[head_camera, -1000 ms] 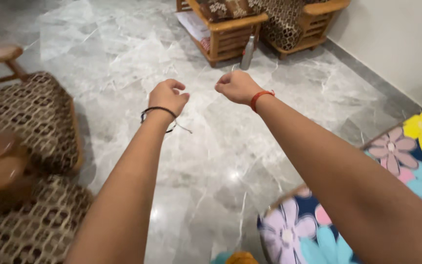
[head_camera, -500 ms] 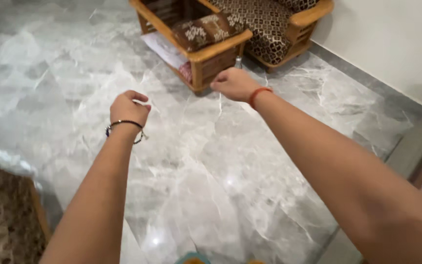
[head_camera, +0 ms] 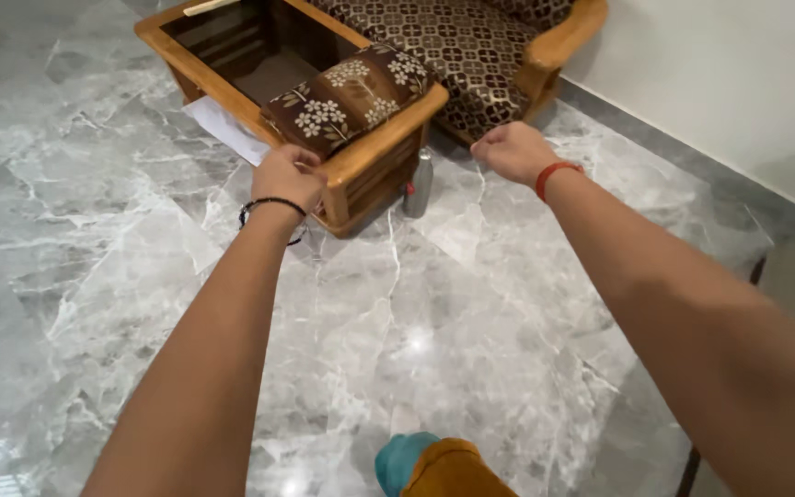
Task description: The person picks up several pillows from a sofa and places them onto a bed, arranging them into a stack.
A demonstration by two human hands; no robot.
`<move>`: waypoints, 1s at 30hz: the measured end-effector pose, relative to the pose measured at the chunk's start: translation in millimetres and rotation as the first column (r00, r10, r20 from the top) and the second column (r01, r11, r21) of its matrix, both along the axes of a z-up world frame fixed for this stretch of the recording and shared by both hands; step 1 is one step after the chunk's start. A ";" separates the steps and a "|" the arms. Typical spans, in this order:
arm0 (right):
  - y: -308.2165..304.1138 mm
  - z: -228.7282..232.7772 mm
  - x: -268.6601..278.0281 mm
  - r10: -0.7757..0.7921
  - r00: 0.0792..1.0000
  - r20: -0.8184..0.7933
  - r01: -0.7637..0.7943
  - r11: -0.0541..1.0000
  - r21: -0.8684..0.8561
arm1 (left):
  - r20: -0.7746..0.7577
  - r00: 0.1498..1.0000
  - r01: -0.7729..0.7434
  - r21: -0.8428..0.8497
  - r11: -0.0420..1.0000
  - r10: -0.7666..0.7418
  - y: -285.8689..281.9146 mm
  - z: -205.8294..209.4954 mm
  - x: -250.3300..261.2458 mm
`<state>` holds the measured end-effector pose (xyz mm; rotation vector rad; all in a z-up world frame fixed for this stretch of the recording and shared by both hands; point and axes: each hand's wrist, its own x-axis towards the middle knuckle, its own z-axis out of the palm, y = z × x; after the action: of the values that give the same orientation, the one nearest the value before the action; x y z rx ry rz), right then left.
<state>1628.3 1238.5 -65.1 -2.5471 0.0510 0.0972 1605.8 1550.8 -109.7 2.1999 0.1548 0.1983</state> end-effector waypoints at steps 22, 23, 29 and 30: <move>126.3 -262.0 468.2 -0.007 0.976 -0.218 0.068 0.959 0.275 | -0.057 0.995 0.067 -0.240 0.968 -0.083 116.7 -217.3 480.0; 126.4 -280.9 482.8 -0.049 0.974 -0.220 0.117 0.944 0.309 | -0.126 0.991 0.027 -0.145 0.989 -0.045 120.6 -230.8 499.8; 115.8 -420.4 540.7 -0.327 0.787 -0.523 0.574 0.700 0.425 | -0.208 0.978 0.042 0.172 0.984 -0.005 139.5 -339.4 588.2; 115.6 -444.5 545.6 -0.339 0.729 -0.594 0.649 0.617 0.445 | -0.242 0.970 0.080 0.249 0.965 -0.018 142.3 -359.3 600.5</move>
<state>2173.9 1354.1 -509.5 -1.6831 0.8061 0.4160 2206.2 1693.1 -468.9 2.4804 0.2164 -0.0803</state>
